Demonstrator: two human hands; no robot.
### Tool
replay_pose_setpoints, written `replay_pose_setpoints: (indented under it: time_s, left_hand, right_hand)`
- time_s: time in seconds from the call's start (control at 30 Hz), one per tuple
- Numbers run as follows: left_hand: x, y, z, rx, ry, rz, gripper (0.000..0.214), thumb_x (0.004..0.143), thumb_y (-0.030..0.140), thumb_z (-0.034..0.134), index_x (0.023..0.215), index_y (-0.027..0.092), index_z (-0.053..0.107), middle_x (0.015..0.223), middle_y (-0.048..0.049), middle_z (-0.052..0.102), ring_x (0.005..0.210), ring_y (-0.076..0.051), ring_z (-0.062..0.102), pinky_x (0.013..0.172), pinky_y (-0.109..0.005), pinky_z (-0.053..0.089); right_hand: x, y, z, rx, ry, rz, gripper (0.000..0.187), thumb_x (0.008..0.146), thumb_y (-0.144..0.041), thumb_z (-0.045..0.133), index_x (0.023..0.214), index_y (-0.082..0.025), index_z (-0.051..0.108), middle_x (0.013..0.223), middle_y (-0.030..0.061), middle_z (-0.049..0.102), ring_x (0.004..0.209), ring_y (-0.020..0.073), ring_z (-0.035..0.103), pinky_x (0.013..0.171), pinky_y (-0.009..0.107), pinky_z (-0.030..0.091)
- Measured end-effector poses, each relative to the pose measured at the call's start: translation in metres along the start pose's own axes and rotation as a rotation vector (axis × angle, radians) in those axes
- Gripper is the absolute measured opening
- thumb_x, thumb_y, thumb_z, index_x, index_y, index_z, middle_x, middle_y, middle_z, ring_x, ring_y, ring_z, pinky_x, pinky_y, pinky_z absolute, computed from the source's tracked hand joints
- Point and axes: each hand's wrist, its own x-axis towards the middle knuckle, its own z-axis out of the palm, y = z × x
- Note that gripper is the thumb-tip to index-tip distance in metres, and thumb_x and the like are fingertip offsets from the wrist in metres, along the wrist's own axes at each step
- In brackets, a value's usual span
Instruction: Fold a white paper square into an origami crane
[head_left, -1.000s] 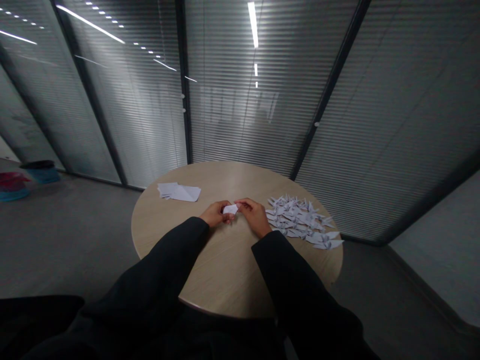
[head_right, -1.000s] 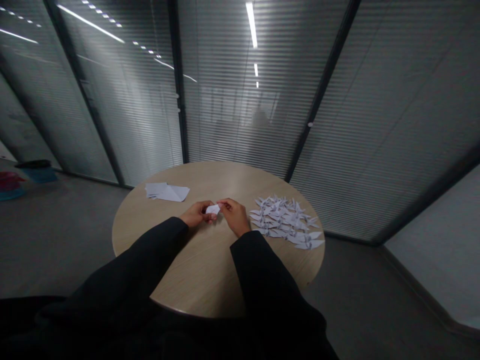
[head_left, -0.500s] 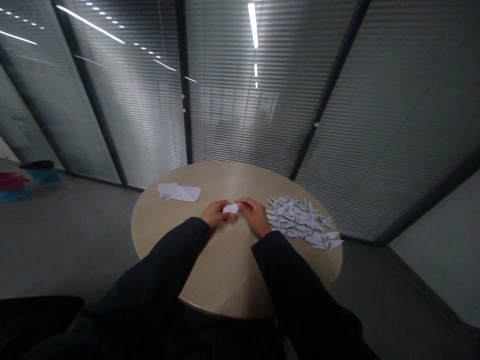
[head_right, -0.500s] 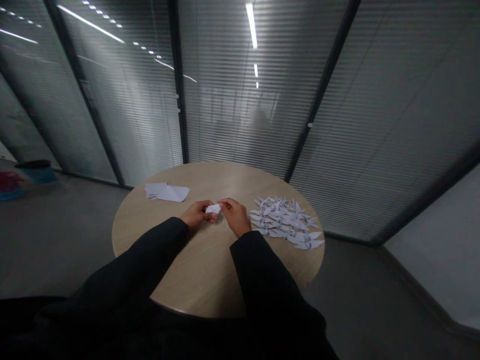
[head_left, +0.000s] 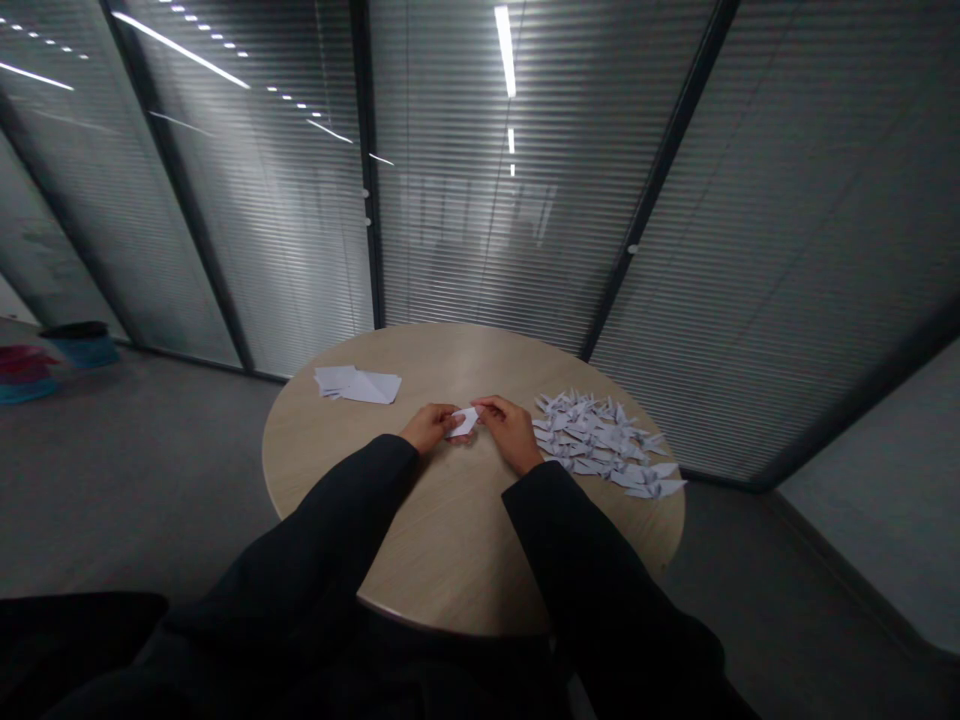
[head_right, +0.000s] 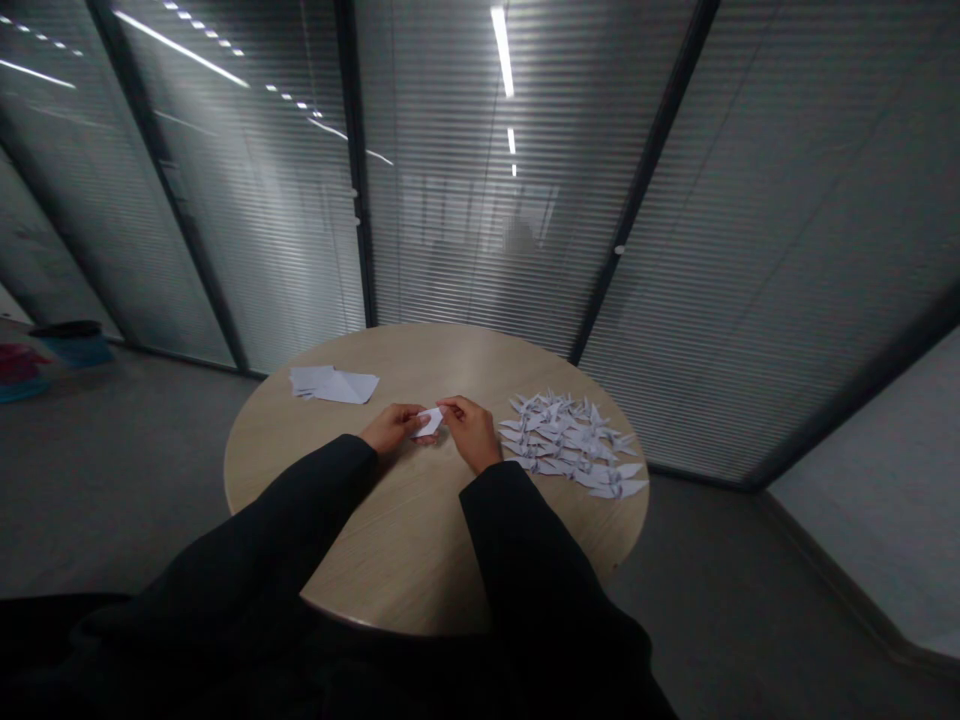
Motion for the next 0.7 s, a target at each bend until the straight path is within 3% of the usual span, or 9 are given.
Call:
replay_pose_setpoints:
  time_s: [0.7]
  left_hand:
    - [-0.001, 0.006, 0.003, 0.010, -0.026, 0.071, 0.053, 0.073, 0.055, 0.058, 0.083, 0.004, 0.066, 0.069, -0.0124, 0.064, 0.057, -0.014, 0.054, 0.055, -0.026, 0.040]
  right_hand:
    - [-0.001, -0.006, -0.001, -0.046, -0.019, -0.006, 0.022, 0.079, -0.028, 0.051, 0.088, -0.017, 0.068, 0.077, 0.0044, 0.069, 0.068, 0.0156, 0.063, 0.065, 0.027, 0.048]
